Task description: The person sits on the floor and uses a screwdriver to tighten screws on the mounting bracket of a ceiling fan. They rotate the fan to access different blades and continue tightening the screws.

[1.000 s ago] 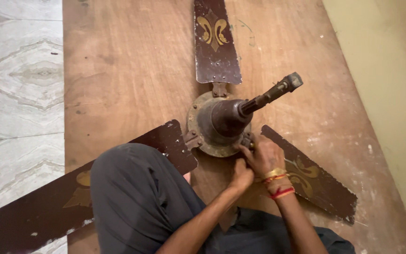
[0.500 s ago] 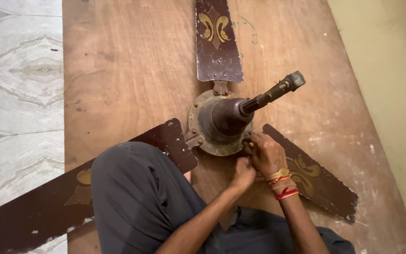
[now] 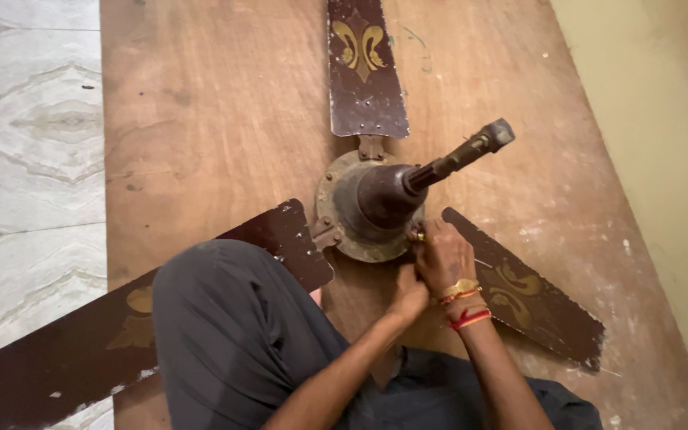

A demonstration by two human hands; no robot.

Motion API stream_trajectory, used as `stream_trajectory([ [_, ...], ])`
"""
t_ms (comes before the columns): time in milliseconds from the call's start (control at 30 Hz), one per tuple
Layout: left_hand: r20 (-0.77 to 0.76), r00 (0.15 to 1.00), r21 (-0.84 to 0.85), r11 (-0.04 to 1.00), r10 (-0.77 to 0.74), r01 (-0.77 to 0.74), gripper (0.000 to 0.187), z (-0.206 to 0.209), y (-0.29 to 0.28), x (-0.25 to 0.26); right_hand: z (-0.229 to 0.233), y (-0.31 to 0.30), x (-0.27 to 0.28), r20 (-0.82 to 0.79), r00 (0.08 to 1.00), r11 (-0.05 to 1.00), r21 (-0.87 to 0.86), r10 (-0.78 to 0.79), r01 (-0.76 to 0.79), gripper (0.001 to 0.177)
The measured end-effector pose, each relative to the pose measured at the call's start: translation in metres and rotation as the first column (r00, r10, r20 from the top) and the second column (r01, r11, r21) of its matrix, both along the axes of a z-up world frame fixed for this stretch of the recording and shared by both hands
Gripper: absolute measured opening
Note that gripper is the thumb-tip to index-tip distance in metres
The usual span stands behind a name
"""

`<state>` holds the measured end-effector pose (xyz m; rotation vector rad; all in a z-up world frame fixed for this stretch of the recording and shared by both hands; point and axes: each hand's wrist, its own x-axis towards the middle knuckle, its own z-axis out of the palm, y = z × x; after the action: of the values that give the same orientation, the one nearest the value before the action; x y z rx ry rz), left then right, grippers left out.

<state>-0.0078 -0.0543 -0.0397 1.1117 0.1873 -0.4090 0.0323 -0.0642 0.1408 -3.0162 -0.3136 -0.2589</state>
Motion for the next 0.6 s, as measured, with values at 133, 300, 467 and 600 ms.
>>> stream_trajectory([
  [133,0.021,1.0,-0.058,0.998,-0.005,0.007,0.025,-0.008,-0.004,-0.002,-0.007,-0.004,0.0,-0.025,1.0,1.0,0.006,-0.002,0.002,0.012],
  [300,0.208,0.977,-0.001,0.999,0.037,-0.037,0.024,-0.016,-0.008,-0.002,0.01,0.001,-0.002,0.004,0.999,0.999,0.026,0.043,-0.043,0.02],
  [467,-0.044,0.997,-0.268,0.962,-0.063,0.049,0.021,0.008,-0.001,-0.002,0.026,-0.001,-0.01,0.03,0.994,0.97,0.214,0.108,-0.112,0.023],
  [600,0.054,0.998,-0.151,0.988,-0.033,0.041,0.024,0.009,0.003,-0.002,0.019,-0.005,-0.004,0.042,0.983,0.975,0.129,0.177,-0.181,0.024],
])
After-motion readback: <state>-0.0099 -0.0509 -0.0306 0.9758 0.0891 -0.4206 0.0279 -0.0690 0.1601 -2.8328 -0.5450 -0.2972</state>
